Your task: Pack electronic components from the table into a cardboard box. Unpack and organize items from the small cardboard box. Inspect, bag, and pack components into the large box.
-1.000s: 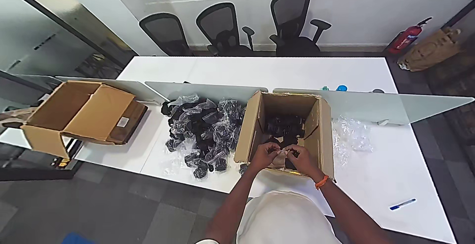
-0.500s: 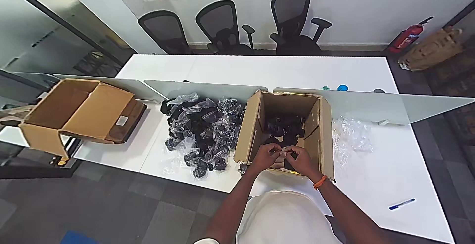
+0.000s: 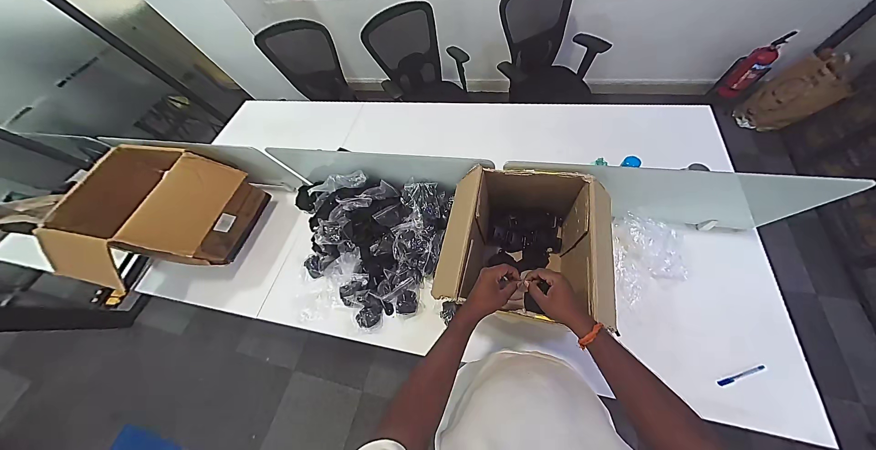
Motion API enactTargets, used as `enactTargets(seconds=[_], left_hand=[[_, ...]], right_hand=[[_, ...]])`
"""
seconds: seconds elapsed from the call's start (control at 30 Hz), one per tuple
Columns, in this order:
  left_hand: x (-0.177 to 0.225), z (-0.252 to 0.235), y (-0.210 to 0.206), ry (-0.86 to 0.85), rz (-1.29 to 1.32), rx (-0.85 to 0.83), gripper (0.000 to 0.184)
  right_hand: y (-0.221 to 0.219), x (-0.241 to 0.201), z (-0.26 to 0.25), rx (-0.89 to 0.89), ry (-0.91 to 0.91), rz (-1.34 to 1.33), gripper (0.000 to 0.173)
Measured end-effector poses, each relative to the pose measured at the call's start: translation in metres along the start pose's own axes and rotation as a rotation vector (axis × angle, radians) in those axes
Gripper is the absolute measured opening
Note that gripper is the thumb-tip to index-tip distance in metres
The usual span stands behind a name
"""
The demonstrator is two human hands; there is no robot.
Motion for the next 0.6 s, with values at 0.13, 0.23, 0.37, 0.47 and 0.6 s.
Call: enactTargets(seconds=[0.13, 0.23, 0.37, 0.47, 0.6], left_hand=[[-0.0017, 0.0017, 0.0001, -0.033, -0.04, 0.051, 0.016], [-0.0007, 0.0014, 0.0005, -0.042, -0.027, 0.086, 0.016], [-0.0027, 0.0019, 0.0019, -0.012, -0.001, 0.116, 0.013], [-0.0018, 0.0029, 0.0026, -0.014, 0.014, 0.092, 0.012], [-0.0021, 0.0031, 0.0001, -0.041, -0.022, 0.042, 0.013]], right_hand=[[-0.0003, 0.0003, 0.0005, -0.013, 0.015, -0.01, 0.023], [0.0024, -0.0018, 0.002, 0.046, -0.002, -0.076, 0.02], [0.0047, -0.0045, 0.0035, 0.06, -0.014, -0.124, 0.018], [0.0017, -0.0022, 0.0033, 0.042, 0.003, -0.071, 0.021], [0.0006, -0.0009, 0.0038, 0.028, 0.026, 0.023, 0.022]])
Point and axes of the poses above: each hand's wrist, its own z-axis away from the middle knuckle, its own y-axis out of the back of the hand, x = y × z, the point moved 1 cm from there along -z, towards the middle knuckle, and after that the axes turned 7 degrees about -y, right-handed, at the moved point
